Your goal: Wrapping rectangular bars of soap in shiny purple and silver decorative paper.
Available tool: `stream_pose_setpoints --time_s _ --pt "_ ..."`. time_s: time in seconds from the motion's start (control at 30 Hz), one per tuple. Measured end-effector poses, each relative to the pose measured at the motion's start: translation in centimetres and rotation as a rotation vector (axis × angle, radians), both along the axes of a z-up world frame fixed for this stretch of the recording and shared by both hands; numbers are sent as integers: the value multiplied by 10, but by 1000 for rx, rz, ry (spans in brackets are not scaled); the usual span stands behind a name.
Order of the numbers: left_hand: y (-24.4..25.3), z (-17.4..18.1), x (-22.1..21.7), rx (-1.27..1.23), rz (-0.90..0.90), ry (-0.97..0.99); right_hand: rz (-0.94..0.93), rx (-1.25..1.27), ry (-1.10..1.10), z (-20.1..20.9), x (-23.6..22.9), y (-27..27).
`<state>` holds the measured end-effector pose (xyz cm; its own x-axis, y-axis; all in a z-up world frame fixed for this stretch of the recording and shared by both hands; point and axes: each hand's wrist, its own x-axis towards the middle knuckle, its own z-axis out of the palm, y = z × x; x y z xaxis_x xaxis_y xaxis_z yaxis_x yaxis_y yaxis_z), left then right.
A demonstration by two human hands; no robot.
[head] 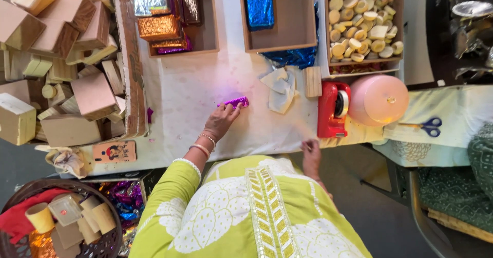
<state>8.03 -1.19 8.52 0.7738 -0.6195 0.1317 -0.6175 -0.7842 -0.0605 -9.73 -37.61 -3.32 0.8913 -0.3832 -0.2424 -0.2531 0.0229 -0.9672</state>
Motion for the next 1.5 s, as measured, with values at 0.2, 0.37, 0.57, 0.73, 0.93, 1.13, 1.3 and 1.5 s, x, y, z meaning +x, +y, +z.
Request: stream_pose_setpoints --time_s 0.2,0.37,0.57,0.73,0.93,1.13,1.3,1.5 --pt "0 3 -3 -10 3 2 402 156 80 59 98 86" --pt "-1 2 -5 -26 17 -28 478 207 64 50 162 147" --pt "0 3 -4 -33 25 -25 428 53 113 59 190 178" --pt "1 -4 -5 -47 35 -27 397 -59 148 69 190 182" --pt "2 -2 -4 -62 22 -9 390 -32 184 77 190 178" --pt "2 -2 -4 -59 21 -5 553 -509 -248 122 185 173" --pt "3 -9 -4 -48 22 -3 663 -947 -274 125 184 169" --pt "2 -9 -5 -69 22 -5 697 -1049 -504 114 189 152"
